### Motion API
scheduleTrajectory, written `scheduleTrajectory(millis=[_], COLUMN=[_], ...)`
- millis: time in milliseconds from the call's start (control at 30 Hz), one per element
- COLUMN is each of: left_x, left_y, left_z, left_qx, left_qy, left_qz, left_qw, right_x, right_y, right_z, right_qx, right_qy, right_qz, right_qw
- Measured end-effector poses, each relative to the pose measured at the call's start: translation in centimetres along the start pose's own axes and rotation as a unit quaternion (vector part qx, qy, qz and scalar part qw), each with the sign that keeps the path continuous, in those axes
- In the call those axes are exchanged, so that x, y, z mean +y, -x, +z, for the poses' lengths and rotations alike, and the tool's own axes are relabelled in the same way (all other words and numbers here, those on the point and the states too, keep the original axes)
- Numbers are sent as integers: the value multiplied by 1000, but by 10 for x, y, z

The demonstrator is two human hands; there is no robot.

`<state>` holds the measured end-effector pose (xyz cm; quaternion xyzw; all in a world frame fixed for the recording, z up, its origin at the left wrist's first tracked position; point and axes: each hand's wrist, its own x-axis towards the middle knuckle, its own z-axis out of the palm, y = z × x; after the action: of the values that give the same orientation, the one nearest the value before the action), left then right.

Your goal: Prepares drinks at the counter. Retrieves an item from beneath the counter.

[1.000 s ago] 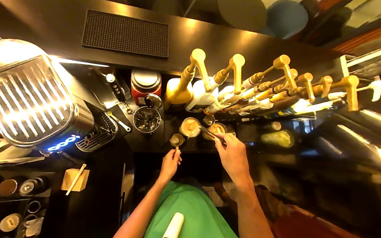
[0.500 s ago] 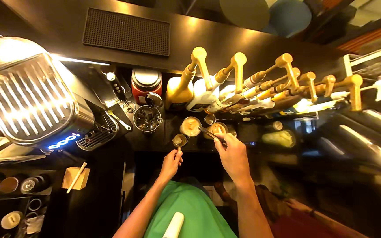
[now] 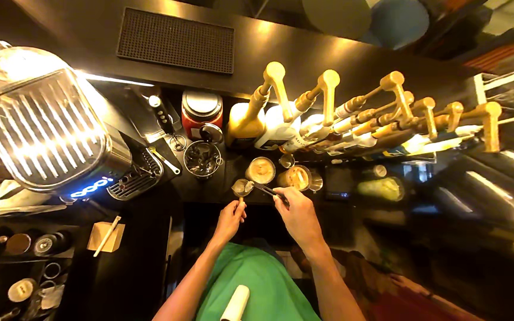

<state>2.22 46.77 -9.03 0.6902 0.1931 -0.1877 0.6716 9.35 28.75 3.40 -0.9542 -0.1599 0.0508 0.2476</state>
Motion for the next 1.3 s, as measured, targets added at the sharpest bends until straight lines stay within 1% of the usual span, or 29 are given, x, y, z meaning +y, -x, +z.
scheduleTrajectory(millis=[167,300,433,600,733,900,1000,1067,1200,1300], left_x=[-4,-11,-13,-15,-14,-13,-16,-17,-18,-27], left_y=[-2,-14,-30,-53,-69,-81,-80,-76,-55,-30], left_z=[-4,-5,-4,-3,-2,-2,0,1,3,8], left_qx=[7,24,43,65,77,84,96,103,138,180], left_qy=[11,0,-12,-25,-36,-54,-67,-69,-69,-87], left_qz=[19,5,3,5,7,15,22,24,24,36], left_qw=[1000,1000,999,998,996,995,993,992,988,979], right_x=[1,2,11,32,48,69,84,99,144,182], right_y=[-1,4,18,48,75,102,113,118,119,106], right_z=[19,17,12,17,19,19,15,13,10,6], right_qx=[-66,-56,-12,46,84,170,215,244,289,317], right_qy=[22,18,2,-83,-149,-192,-218,-213,-172,-138], right_qz=[10,23,35,58,101,165,200,215,235,245], right_qw=[998,998,999,994,980,952,931,921,912,906])
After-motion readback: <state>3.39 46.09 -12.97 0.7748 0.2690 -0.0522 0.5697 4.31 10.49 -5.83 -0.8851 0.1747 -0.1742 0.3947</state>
